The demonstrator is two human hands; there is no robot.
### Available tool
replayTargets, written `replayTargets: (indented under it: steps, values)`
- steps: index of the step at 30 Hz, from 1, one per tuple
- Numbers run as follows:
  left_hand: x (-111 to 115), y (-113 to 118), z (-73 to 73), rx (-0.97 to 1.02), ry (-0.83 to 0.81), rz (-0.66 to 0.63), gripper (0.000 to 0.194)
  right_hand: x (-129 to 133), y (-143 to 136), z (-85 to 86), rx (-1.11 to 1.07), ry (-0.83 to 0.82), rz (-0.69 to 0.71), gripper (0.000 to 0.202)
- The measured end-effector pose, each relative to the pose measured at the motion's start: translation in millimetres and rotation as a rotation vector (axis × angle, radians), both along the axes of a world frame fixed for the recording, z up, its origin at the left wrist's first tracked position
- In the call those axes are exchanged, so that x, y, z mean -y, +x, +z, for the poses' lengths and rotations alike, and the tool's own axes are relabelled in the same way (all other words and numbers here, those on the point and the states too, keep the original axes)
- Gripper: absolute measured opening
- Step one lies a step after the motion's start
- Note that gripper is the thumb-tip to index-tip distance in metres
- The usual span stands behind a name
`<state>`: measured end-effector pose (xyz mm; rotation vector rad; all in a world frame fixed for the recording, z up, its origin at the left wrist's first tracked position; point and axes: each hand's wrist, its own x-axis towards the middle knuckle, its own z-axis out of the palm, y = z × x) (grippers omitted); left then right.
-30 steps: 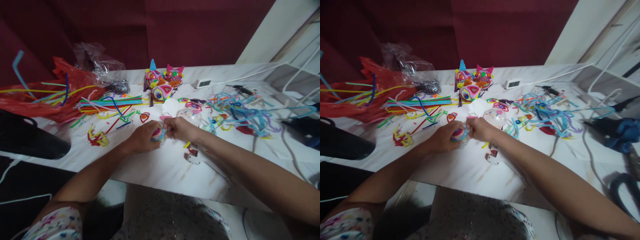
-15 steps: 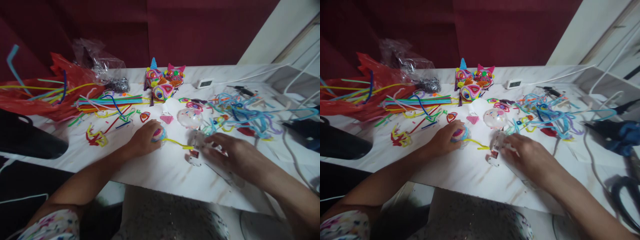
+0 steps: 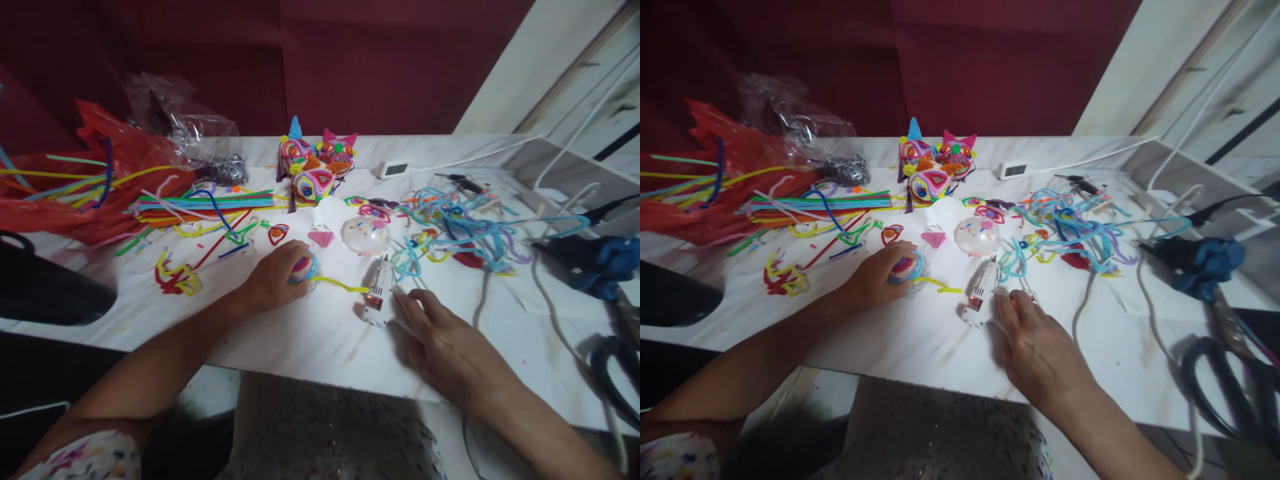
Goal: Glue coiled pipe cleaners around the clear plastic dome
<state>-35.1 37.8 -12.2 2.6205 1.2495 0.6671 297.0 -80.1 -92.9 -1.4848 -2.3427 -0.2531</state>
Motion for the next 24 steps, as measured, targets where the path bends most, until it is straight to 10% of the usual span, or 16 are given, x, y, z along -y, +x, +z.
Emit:
replayTargets:
  steps: [11,24]
  values:
    - [-5,-5,-0.1,0.005,-0.053,-0.054,0.051,22,-7,44.2,-0.519,-0.100,0.083,0.047]
    - [-7,-8,6.4,0.014,-0.111,-0.139,0.050,20,-40,35.7,-0.991,-0.727,0.182,0.017]
